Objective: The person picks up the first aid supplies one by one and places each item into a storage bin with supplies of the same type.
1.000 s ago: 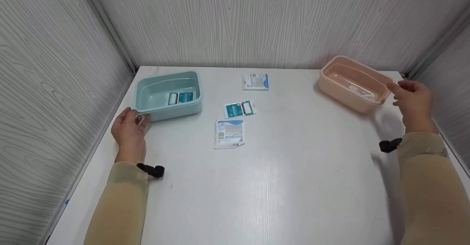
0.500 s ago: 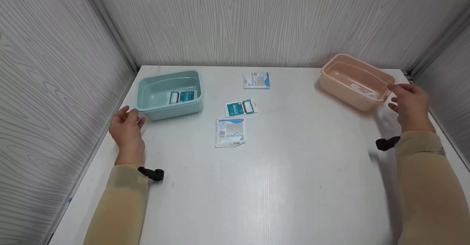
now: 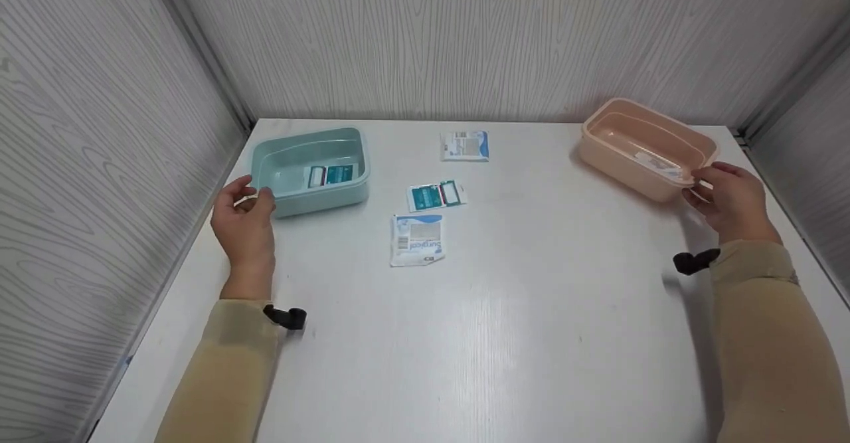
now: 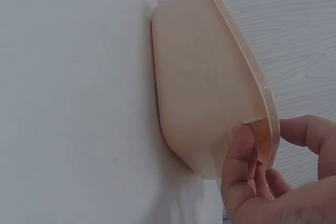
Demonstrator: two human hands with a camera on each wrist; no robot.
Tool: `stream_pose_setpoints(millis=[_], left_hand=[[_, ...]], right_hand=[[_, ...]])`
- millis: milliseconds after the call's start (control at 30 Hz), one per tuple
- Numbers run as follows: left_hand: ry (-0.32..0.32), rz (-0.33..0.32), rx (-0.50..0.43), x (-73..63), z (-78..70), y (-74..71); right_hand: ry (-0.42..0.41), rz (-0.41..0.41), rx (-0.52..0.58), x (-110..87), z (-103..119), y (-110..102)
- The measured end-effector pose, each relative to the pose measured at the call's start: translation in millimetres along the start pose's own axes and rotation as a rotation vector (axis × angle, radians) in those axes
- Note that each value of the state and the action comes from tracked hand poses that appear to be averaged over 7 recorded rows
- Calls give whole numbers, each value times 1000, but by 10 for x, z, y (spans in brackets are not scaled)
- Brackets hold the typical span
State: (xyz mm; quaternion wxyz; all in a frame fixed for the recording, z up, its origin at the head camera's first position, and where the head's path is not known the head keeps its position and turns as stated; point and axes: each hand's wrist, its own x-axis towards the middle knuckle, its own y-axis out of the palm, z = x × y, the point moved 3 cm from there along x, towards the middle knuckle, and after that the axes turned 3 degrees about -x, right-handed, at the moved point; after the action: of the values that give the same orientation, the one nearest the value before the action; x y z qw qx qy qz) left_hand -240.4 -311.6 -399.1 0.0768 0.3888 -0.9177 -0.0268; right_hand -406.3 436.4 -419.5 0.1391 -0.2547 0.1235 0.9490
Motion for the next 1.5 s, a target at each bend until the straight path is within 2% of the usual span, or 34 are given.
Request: stream_pose_setpoints(millis=[133, 333, 567, 800, 933, 1067, 1367, 1500], left_hand=[[62, 80, 37, -103, -74, 117], [145, 209, 125, -299, -180, 298], [211, 338, 182, -482, -240, 437], [271, 475, 271, -565, -231, 534], [293, 565, 358, -609, -231, 600], [276, 652, 455, -664, -217, 664], [196, 797, 646, -735, -143, 786], [133, 863, 721, -750, -103, 847]], right_hand=[[34, 49, 97, -21, -6, -51], [116, 58, 197, -27, -8, -109], [132, 71, 210, -39, -28, -125], [131, 86, 215, -104, -59, -143], [123, 85, 215, -142, -78, -155], [120, 66, 226, -173, -92, -167], [122, 57, 206, -293, -168, -201], [125, 48, 192, -367, -217, -219]])
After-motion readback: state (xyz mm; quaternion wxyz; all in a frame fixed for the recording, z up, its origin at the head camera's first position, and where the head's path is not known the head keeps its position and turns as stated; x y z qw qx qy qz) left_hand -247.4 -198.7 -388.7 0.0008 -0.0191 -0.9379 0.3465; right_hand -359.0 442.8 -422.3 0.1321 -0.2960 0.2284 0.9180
